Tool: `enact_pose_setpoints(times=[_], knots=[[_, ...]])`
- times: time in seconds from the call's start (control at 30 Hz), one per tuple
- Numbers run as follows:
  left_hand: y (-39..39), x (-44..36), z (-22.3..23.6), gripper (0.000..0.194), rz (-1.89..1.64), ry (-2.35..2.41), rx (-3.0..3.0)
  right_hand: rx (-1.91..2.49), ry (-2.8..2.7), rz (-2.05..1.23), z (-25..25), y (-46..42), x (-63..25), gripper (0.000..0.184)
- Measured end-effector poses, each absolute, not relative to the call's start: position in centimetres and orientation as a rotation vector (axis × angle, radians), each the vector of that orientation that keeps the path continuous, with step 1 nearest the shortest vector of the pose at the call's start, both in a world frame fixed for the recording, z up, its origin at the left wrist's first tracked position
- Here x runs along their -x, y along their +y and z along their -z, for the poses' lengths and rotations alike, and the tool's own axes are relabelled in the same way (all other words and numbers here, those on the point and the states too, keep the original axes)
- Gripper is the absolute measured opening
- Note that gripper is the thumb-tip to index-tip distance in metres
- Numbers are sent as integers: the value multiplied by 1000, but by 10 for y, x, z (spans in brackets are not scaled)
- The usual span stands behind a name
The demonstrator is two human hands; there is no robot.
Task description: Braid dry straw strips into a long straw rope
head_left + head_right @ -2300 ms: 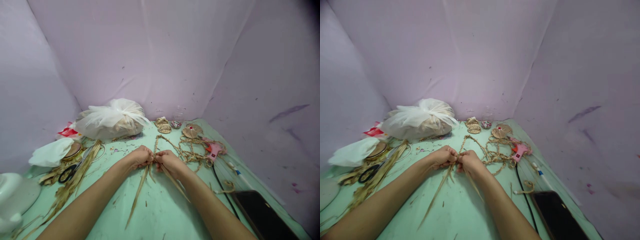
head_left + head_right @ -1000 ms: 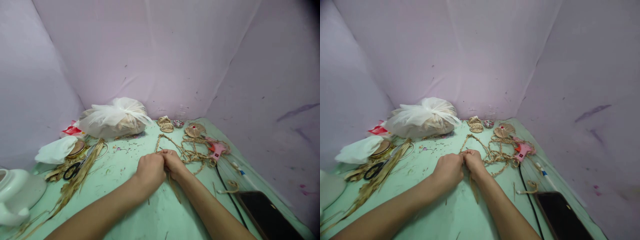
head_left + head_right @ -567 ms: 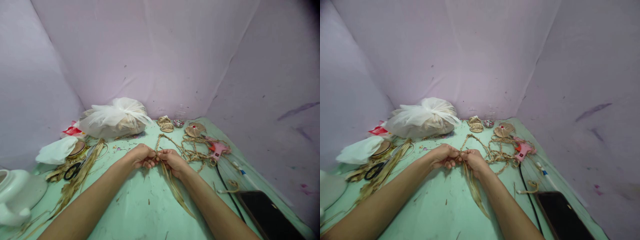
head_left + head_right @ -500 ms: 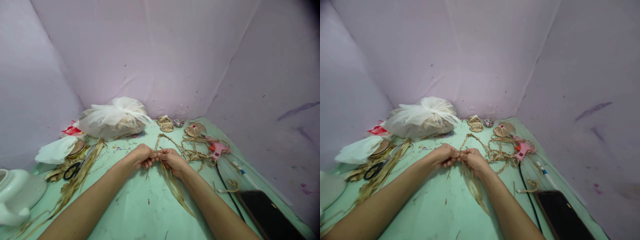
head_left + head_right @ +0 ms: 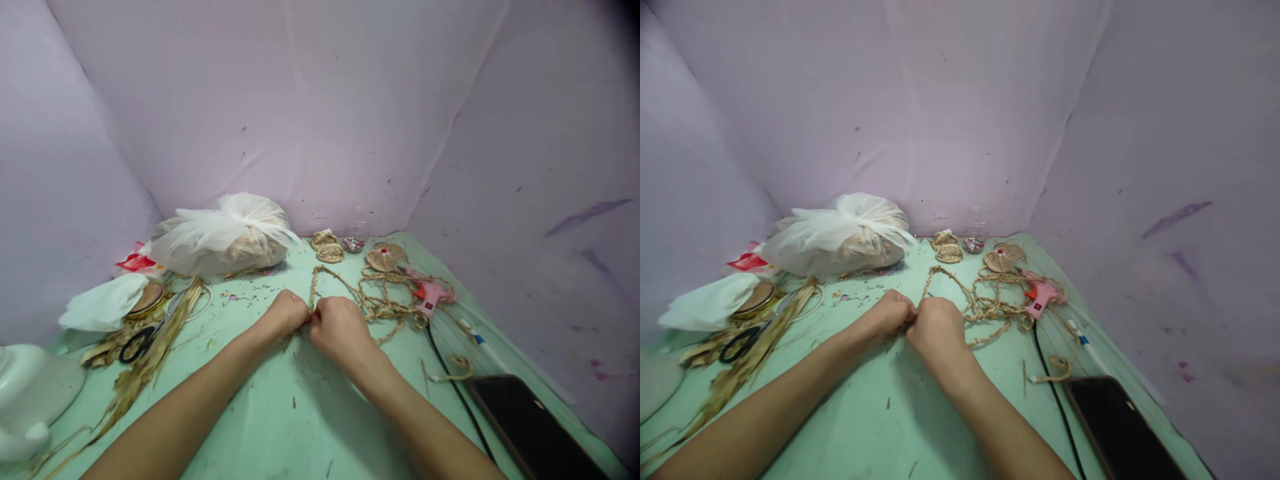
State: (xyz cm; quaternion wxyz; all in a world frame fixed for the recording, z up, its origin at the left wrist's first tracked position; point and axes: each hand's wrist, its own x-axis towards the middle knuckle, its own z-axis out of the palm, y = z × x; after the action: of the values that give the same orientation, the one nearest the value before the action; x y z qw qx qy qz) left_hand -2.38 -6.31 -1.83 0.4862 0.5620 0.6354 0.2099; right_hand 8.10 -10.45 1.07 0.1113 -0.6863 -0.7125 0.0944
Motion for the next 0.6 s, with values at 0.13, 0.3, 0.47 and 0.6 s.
enact_pose_setpoints(times=[0.13, 0.3, 0.47, 0.6], knots=[[-67, 24, 7, 13, -475, 1485, -1179, 2017, -2224, -316, -19, -114, -69, 19], [-64, 34, 0, 10, -413, 1389, -1200, 1990, -2336, -340, -18, -119, -60, 22], [-62, 41, -4, 9, -342, 1333, -1342, 1831, -2393, -633, -28, -115, -79, 15], [-58, 45, 0, 18, -343, 1244, -1369, 1862, -2071, -891, -30, -93, -117, 21]])
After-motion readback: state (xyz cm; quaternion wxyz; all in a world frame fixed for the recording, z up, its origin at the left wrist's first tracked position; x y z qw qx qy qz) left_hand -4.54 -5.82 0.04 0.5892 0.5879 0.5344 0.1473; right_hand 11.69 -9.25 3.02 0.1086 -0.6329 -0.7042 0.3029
